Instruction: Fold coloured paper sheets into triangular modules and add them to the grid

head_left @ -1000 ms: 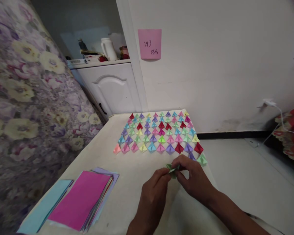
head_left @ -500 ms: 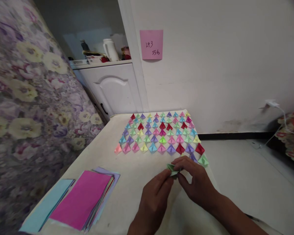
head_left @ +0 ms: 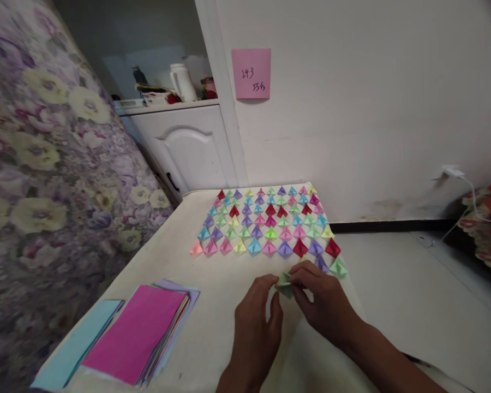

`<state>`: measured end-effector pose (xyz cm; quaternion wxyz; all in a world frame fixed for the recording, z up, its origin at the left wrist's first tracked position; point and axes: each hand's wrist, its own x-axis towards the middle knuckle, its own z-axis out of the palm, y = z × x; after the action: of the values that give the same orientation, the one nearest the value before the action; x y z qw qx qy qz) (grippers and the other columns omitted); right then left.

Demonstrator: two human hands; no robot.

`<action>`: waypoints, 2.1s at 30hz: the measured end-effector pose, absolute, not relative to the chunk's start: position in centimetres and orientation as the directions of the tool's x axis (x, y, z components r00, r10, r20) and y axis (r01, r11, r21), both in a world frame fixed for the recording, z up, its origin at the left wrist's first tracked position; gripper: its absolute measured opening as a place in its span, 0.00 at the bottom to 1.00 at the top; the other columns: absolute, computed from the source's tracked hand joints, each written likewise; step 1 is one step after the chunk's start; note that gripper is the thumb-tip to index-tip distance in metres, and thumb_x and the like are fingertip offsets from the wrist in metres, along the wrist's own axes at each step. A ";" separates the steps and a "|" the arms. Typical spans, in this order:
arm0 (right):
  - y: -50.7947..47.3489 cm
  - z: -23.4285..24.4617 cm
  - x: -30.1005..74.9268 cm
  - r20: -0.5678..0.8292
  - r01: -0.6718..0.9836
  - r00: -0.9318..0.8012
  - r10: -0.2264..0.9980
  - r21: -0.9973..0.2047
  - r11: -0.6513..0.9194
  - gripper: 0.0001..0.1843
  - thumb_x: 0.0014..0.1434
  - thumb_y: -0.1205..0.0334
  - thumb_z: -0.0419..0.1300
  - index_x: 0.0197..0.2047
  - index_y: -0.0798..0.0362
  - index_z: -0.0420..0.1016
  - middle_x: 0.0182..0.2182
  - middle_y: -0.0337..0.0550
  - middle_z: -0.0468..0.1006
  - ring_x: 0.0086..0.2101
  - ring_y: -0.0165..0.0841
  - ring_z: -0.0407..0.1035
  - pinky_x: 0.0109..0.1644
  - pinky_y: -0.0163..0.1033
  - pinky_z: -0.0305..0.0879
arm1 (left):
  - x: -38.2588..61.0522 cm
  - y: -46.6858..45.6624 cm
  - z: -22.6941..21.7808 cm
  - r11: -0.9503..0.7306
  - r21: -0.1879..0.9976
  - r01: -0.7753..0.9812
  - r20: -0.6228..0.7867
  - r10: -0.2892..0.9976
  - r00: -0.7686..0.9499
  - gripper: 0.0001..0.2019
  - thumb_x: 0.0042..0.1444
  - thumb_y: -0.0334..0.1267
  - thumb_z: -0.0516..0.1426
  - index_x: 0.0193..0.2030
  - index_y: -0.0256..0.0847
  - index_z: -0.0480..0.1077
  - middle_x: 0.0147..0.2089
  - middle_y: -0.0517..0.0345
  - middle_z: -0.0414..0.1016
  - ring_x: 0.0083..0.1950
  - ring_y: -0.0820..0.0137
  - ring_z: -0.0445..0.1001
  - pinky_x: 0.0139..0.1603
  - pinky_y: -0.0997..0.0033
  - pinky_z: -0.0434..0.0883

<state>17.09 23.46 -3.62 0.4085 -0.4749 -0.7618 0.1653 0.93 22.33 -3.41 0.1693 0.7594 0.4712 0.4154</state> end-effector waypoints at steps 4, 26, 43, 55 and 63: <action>23.3 -3.9 16.8 0.433 0.672 -0.227 0.872 -0.578 0.462 0.07 0.56 0.71 0.51 0.34 0.52 0.68 0.35 0.42 0.71 0.30 0.29 0.66 0.34 0.34 0.63 | 1.3 22.3 -3.6 -0.510 0.570 0.644 0.508 0.835 0.211 0.10 0.54 0.29 0.53 0.43 0.43 0.69 0.44 0.52 0.70 0.48 0.64 0.69 0.47 0.63 0.68; 23.1 -4.6 15.9 0.304 0.762 -0.270 0.914 -0.512 0.395 0.06 0.56 0.71 0.51 0.30 0.53 0.65 0.31 0.37 0.68 0.26 0.26 0.64 0.30 0.31 0.53 | 1.9 22.3 -3.9 -0.367 0.725 0.582 0.368 0.922 0.123 0.07 0.53 0.26 0.50 0.32 0.41 0.65 0.33 0.58 0.66 0.36 0.70 0.67 0.37 0.70 0.67; 23.1 -4.8 15.7 0.312 0.797 -0.284 0.907 -0.449 0.404 0.05 0.58 0.68 0.50 0.32 0.52 0.64 0.33 0.38 0.68 0.28 0.27 0.65 0.29 0.32 0.51 | 2.1 23.0 -3.8 -0.043 0.914 0.403 0.052 0.999 -0.010 0.09 0.54 0.41 0.54 0.40 0.41 0.66 0.41 0.54 0.72 0.38 0.67 0.73 0.36 0.69 0.72; 23.0 -4.7 15.5 0.291 0.826 -0.310 0.905 -0.389 0.408 0.06 0.57 0.69 0.50 0.32 0.52 0.65 0.33 0.38 0.68 0.28 0.26 0.65 0.28 0.33 0.50 | 1.6 23.4 -4.7 0.030 0.919 0.392 -0.048 0.998 0.037 0.10 0.50 0.32 0.52 0.40 0.40 0.67 0.37 0.56 0.74 0.37 0.68 0.74 0.36 0.71 0.70; 23.0 -5.0 15.3 0.251 0.837 -0.329 0.910 -0.368 0.404 0.07 0.57 0.70 0.50 0.32 0.52 0.67 0.33 0.38 0.68 0.26 0.26 0.64 0.26 0.33 0.47 | 1.1 23.7 -5.3 -0.040 0.898 0.438 0.004 0.997 0.082 0.11 0.49 0.27 0.48 0.37 0.41 0.68 0.33 0.59 0.74 0.35 0.70 0.72 0.35 0.73 0.67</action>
<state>15.27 23.00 -5.02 0.2119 -0.5389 -0.8107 0.0862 1.11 23.67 -5.25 0.3879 0.6248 0.5742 0.3597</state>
